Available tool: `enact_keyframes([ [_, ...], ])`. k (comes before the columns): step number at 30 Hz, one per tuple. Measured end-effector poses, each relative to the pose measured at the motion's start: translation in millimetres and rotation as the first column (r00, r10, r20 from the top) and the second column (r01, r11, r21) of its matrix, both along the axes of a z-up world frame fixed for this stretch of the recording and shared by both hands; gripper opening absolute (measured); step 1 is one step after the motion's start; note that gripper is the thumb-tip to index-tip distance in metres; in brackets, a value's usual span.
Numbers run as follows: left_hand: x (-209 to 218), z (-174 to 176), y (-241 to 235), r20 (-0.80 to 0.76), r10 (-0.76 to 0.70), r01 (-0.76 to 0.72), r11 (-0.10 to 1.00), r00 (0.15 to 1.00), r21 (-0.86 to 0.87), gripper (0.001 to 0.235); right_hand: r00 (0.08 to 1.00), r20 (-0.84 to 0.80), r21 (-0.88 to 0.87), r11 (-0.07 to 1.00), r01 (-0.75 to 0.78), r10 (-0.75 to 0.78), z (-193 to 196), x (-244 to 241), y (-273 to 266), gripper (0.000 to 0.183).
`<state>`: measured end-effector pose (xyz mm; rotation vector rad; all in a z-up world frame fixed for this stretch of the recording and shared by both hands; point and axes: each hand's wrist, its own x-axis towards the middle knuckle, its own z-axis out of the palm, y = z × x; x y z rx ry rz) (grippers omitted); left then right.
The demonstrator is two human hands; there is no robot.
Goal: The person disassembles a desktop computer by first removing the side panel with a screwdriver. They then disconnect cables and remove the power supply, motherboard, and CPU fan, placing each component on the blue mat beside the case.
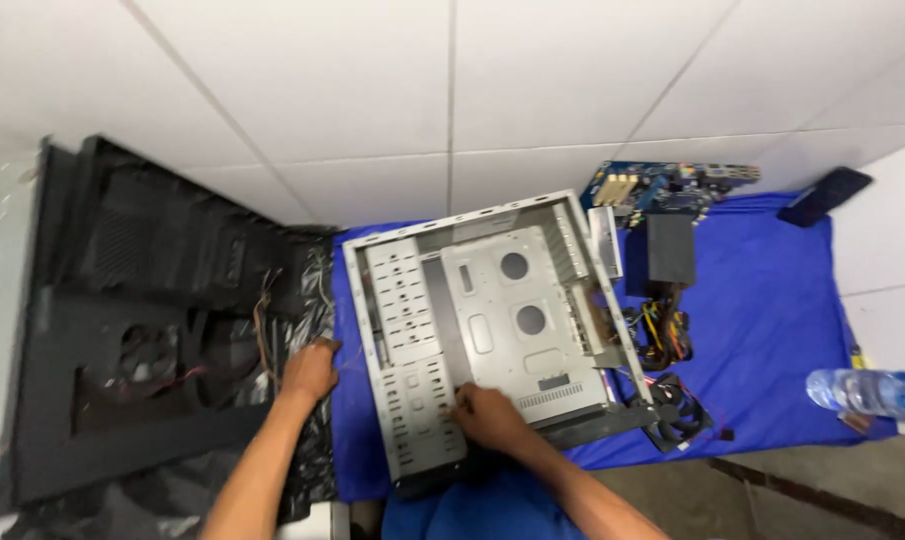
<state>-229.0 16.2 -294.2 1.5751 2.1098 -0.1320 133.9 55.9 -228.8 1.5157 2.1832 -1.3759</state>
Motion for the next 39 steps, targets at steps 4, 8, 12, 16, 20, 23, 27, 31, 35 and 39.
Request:
enact_keyframes([
  [4, 58, 65, -4, 0.144, 0.108, -0.165, 0.86, 0.984, 0.482, 0.037, 0.93, 0.197, 0.019, 0.949, 0.313, -0.311, 120, 35, 95, 0.042],
  [8, 117, 119, -1, 0.462, 0.435, -0.581, 0.777, 0.773, 0.241, 0.058, 0.965, -0.135, 0.848, 0.478, 0.229, -0.223, 50, 127, 218, 0.018],
  [12, 147, 61, -4, 0.47, 0.448, -0.605, 0.751, 0.761, 0.265, 0.091, 0.945, 0.04, 0.695, 0.689, 0.207, -0.324, -23, 158, 295, 0.044],
  [16, 160, 78, 7, 0.447, 0.581, -0.712, 0.669, 0.68, 0.213, 0.063, 0.955, -0.078, 0.655, 0.707, 0.266, -0.286, -20, 155, 287, 0.051],
  [20, 165, 86, 6, 0.387, 0.587, -0.695, 0.669, 0.711, 0.264, 0.057, 0.937, 0.061, 0.749, 0.637, 0.184, -0.343, -21, 170, 292, 0.057],
  [23, 169, 98, 15, 0.368, 0.609, -0.704, 0.673, 0.702, 0.227, 0.058, 0.919, 0.099, 0.665, 0.712, 0.225, -0.382, 9, 177, 298, 0.054],
  [27, 173, 104, 14, 0.324, 0.658, -0.726, 0.667, 0.68, 0.17, 0.06, 0.944, 0.058, 0.633, 0.743, 0.217, -0.325, 11, 182, 307, 0.061],
  [31, 168, 82, 5, 0.276, 0.641, -0.698, 0.661, 0.716, 0.275, 0.057, 0.974, -0.014, 0.585, 0.788, 0.191, -0.226, 14, 187, 317, 0.056],
  [35, 177, 103, 12, 0.294, 0.704, -0.761, 0.62, 0.647, 0.19, 0.047, 0.978, -0.018, 0.589, 0.788, 0.18, -0.209, 13, 179, 329, 0.053],
  [39, 186, 118, 18, 0.302, 0.716, -0.774, 0.613, 0.629, 0.161, 0.048, 0.996, -0.028, 0.665, 0.742, 0.083, -0.086, 14, 177, 329, 0.047],
])
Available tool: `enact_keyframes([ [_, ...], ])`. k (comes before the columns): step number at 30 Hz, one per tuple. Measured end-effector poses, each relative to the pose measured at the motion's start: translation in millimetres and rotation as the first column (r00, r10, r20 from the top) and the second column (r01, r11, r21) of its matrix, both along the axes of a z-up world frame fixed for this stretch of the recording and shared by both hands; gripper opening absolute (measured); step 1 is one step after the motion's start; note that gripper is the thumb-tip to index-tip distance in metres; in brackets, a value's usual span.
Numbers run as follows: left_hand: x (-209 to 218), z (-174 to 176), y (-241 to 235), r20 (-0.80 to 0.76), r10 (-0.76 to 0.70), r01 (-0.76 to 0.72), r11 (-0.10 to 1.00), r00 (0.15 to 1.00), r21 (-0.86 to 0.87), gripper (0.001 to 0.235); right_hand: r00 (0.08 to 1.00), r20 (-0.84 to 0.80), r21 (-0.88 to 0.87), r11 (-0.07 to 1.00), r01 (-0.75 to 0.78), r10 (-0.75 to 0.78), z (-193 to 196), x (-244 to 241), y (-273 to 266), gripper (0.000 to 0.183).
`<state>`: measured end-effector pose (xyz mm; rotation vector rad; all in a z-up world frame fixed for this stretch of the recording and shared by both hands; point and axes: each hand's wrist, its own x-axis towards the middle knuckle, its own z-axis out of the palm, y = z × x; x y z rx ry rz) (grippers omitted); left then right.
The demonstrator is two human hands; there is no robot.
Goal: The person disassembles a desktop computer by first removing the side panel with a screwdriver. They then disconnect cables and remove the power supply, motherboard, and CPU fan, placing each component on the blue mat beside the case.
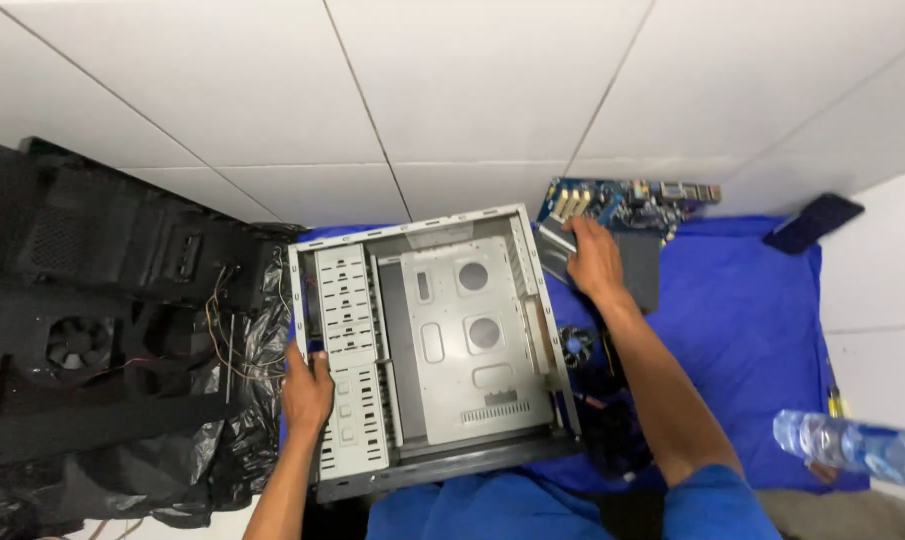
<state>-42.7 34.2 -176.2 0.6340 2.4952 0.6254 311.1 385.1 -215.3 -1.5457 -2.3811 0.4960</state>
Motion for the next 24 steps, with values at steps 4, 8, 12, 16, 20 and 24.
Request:
enact_keyframes([
  [4, -2, -8, -5, 0.01, 0.011, -0.011, 1.0, 1.0, -0.021, 0.049, 0.995, 0.054, 0.052, 0.995, -0.083, 0.08, -15, 5, 10, 0.047],
  [8, 0, 3, 5, 0.028, 0.006, -0.005, 0.999, 1.0, -0.039, 0.051, 0.994, 0.1, 0.158, 0.986, -0.049, 0.034, -48, 3, 36, 0.059],
  [12, -2, 8, 3, 0.053, 0.017, -0.015, 0.999, 0.998, -0.048, 0.053, 0.996, 0.079, 0.317, 0.948, 0.005, -0.032, -40, -9, 12, 0.064],
  [16, 0, 17, 3, 0.079, 0.021, -0.02, 1.0, 0.997, -0.014, 0.051, 0.995, 0.078, 0.331, 0.943, 0.027, -0.056, 6, -22, -31, 0.073],
  [20, -14, -16, -1, 0.121, 0.04, -0.045, 0.998, 0.992, 0.036, 0.053, 0.985, -0.164, 0.315, 0.944, 0.094, -0.044, 10, -24, -79, 0.043],
  [24, -36, -60, -10, 0.213, 0.061, -0.086, 0.99, 0.975, 0.111, 0.056, 0.962, -0.21, -0.168, 0.976, 0.142, -0.176, -28, -9, -131, 0.052],
])
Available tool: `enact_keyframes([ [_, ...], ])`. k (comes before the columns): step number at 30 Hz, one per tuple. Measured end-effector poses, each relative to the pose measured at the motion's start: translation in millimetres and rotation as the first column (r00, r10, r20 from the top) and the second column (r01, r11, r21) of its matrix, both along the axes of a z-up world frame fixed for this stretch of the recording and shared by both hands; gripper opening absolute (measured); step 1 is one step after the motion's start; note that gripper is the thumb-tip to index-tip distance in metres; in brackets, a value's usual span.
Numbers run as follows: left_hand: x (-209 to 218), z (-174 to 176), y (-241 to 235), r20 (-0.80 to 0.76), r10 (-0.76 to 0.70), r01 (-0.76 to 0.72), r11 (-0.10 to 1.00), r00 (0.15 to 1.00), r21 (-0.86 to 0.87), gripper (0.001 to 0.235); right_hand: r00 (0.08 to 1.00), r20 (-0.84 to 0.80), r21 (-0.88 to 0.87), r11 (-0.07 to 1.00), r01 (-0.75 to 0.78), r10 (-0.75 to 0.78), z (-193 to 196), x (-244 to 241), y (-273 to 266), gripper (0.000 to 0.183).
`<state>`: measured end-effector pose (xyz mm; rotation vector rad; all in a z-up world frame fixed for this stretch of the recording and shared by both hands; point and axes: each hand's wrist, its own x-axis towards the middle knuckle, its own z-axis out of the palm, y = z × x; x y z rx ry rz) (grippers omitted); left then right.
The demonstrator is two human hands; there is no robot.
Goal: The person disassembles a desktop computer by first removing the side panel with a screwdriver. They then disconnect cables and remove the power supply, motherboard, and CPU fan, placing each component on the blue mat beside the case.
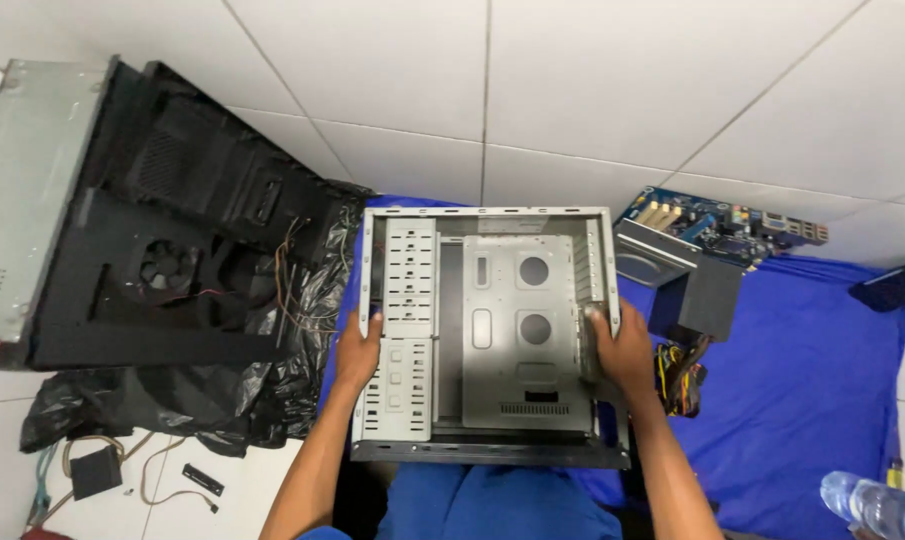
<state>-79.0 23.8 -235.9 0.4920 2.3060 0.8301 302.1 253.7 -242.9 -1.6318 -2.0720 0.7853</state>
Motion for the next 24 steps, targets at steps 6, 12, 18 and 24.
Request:
enact_keyframes([
  [6, -19, -32, 0, 0.165, 0.046, -0.056, 0.997, 0.985, 0.06, 0.057, 0.955, 0.287, -0.333, 0.928, 0.169, -0.072, -27, 41, -29, 0.036],
  [12, -18, 49, 3, 0.163, 0.003, -0.008, 0.999, 0.987, 0.031, 0.06, 0.942, 0.296, -0.295, 0.923, 0.246, -0.156, -24, 42, -38, 0.036],
  [18, -44, 150, 0, 0.06, -0.025, 0.026, 1.0, 0.998, -0.004, 0.058, 0.983, 0.08, -0.369, 0.911, 0.183, -0.165, 11, 0, -91, 0.035],
  [24, -56, 281, -13, -0.118, -0.12, 0.111, 0.99, 0.986, -0.084, 0.076, 0.93, -0.246, -0.44, 0.886, 0.145, -0.274, -7, -75, -119, 0.033],
])
